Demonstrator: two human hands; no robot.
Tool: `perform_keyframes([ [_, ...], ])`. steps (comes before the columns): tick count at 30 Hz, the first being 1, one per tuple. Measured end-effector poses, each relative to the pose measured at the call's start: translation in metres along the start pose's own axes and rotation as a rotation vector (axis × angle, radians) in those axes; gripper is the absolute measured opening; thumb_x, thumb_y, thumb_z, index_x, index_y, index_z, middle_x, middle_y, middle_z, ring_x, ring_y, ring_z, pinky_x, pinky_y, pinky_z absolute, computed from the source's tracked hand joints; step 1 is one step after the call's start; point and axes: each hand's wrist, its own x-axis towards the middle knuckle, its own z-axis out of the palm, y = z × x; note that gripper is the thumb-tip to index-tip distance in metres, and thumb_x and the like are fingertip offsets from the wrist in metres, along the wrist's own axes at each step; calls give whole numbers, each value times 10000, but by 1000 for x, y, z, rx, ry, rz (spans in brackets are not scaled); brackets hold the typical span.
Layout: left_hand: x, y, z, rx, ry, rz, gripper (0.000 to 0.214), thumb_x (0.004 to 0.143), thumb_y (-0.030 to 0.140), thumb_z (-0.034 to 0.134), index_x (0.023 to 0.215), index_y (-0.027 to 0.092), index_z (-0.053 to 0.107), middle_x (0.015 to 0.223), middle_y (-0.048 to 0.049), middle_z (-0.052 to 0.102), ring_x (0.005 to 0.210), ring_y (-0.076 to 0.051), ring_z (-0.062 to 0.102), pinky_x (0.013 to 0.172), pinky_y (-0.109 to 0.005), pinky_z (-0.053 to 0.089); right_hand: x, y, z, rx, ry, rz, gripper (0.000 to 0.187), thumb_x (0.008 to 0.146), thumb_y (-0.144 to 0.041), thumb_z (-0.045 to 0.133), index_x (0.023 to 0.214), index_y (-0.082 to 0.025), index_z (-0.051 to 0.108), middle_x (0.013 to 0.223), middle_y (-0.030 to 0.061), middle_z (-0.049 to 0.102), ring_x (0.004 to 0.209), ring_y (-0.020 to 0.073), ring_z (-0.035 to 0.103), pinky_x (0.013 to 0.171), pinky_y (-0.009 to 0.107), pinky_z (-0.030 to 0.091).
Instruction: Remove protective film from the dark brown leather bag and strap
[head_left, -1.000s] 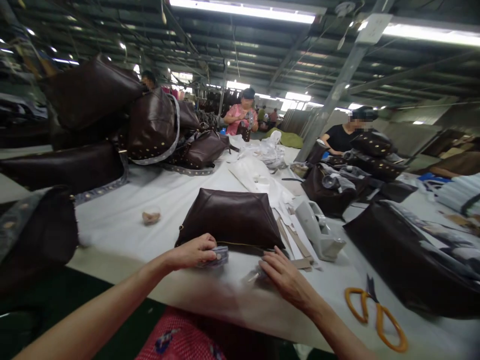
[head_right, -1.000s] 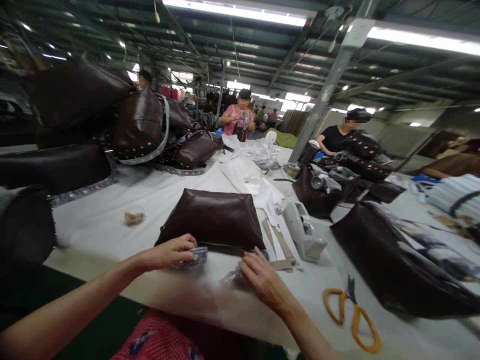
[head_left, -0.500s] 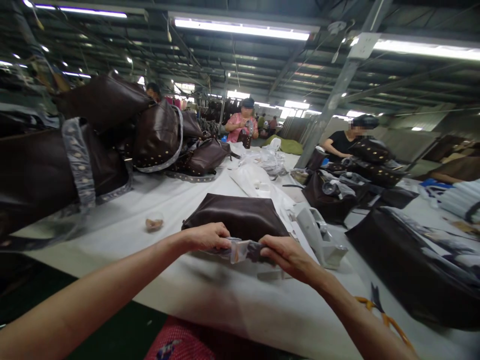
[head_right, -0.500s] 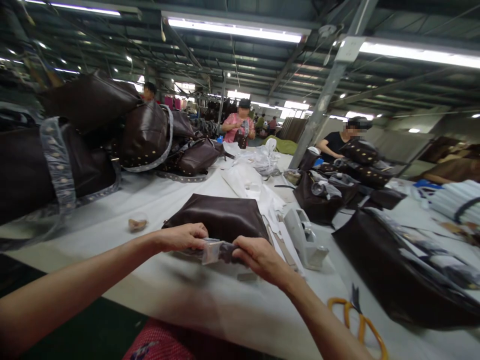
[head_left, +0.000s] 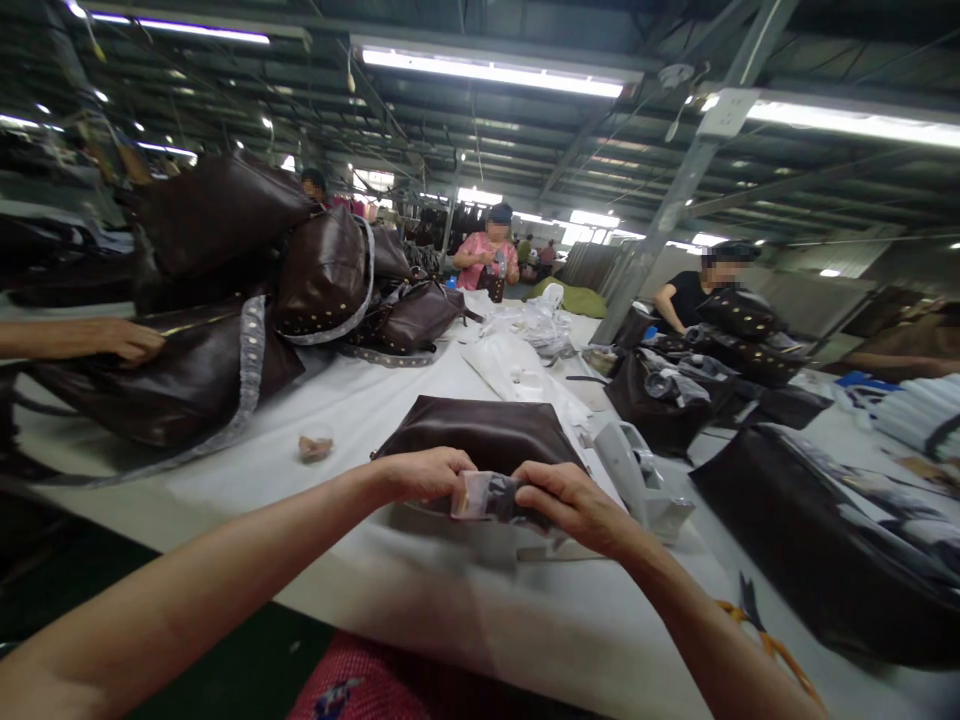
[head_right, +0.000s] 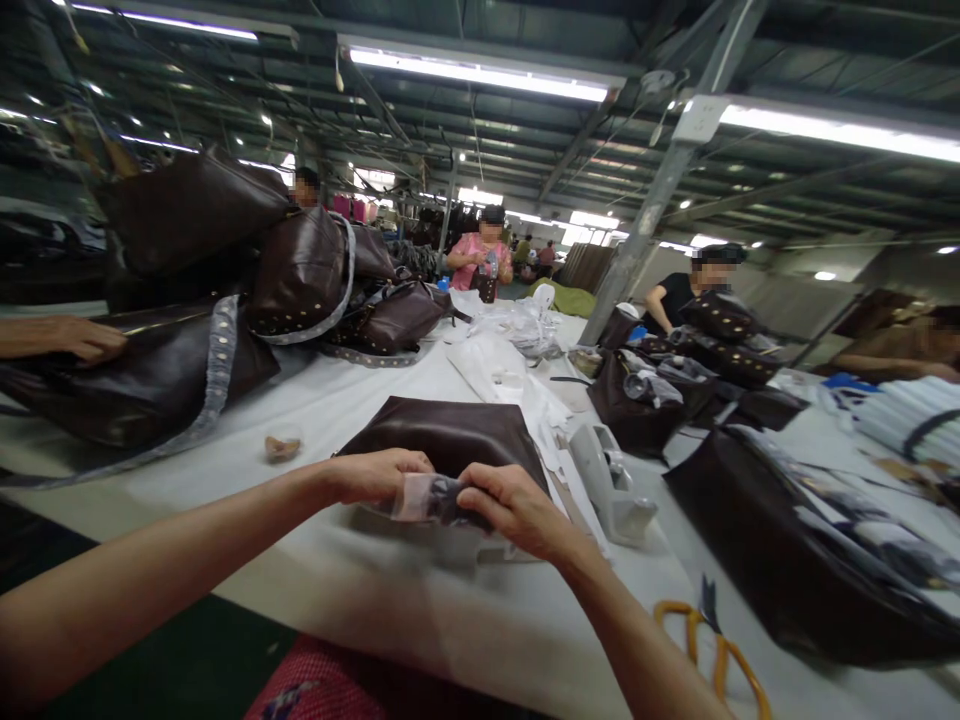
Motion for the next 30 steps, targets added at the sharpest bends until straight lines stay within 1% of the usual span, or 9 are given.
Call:
perform_keyframes([
  [2,3,1,1,-24,-44,-17,290,657,426,671,680,141,627,565,31,441,463,-79,358,402,-213,237,4,-7,2,-43,-57,-19,294,923,-389,467,787,-189,634,625,-38,547,565,98,474,560,207,349],
  [5,5,0,1,-118,-104,-73,335,654,474,672,703,146,624,494,56,392,406,-62,296,378,-213,192,7,-12,10,-29,-72,26,258,903,-355,499,761,-183,628,616,-37,555,553,96,479,547,202,345],
  [9,6,-1,-1,-192,-138,-143,309,550,412,738,683,154,633,468,54,425,399,-68,329,388,-217,226,7,-13,21,73,-33,64,134,858,-280,545,777,-183,590,642,-43,570,558,95,491,535,193,353],
  [13,9,-1,0,-216,-133,-174,237,530,325,716,677,151,652,495,37,479,425,-87,388,416,-230,282,6,-15,27,104,3,59,42,836,-230,554,821,-197,535,666,-52,557,606,105,497,572,203,357],
  [16,10,-2,3,-228,-119,-174,200,536,286,686,682,151,660,510,34,494,431,-91,402,423,-232,296,5,-15,30,61,-1,49,51,845,-221,547,858,-211,498,648,-64,539,600,108,489,576,212,338],
  [18,10,-3,6,-227,-113,-170,193,546,290,682,681,154,658,516,35,496,431,-92,409,425,-230,300,5,-14,31,32,4,46,67,848,-220,545,863,-218,480,653,-64,538,608,113,493,579,217,332],
  [24,13,-7,7,-219,-86,-153,178,587,308,668,687,161,659,518,44,487,425,-88,405,419,-220,289,9,-14,30,-23,26,91,132,811,-192,576,782,-215,450,628,-66,509,592,113,484,557,221,300],
  [27,18,-4,6,-223,-93,-131,135,571,257,659,644,144,664,512,34,503,431,-85,404,426,-219,287,11,-16,28,-3,-2,96,143,805,-188,585,753,-209,454,625,-64,514,576,103,477,543,212,303],
  [30,20,0,7,-209,-81,-136,130,562,232,652,650,139,673,498,33,507,416,-89,393,416,-227,270,13,-15,25,45,-5,119,156,791,-188,599,735,-204,454,614,-68,506,550,92,465,519,200,311],
])
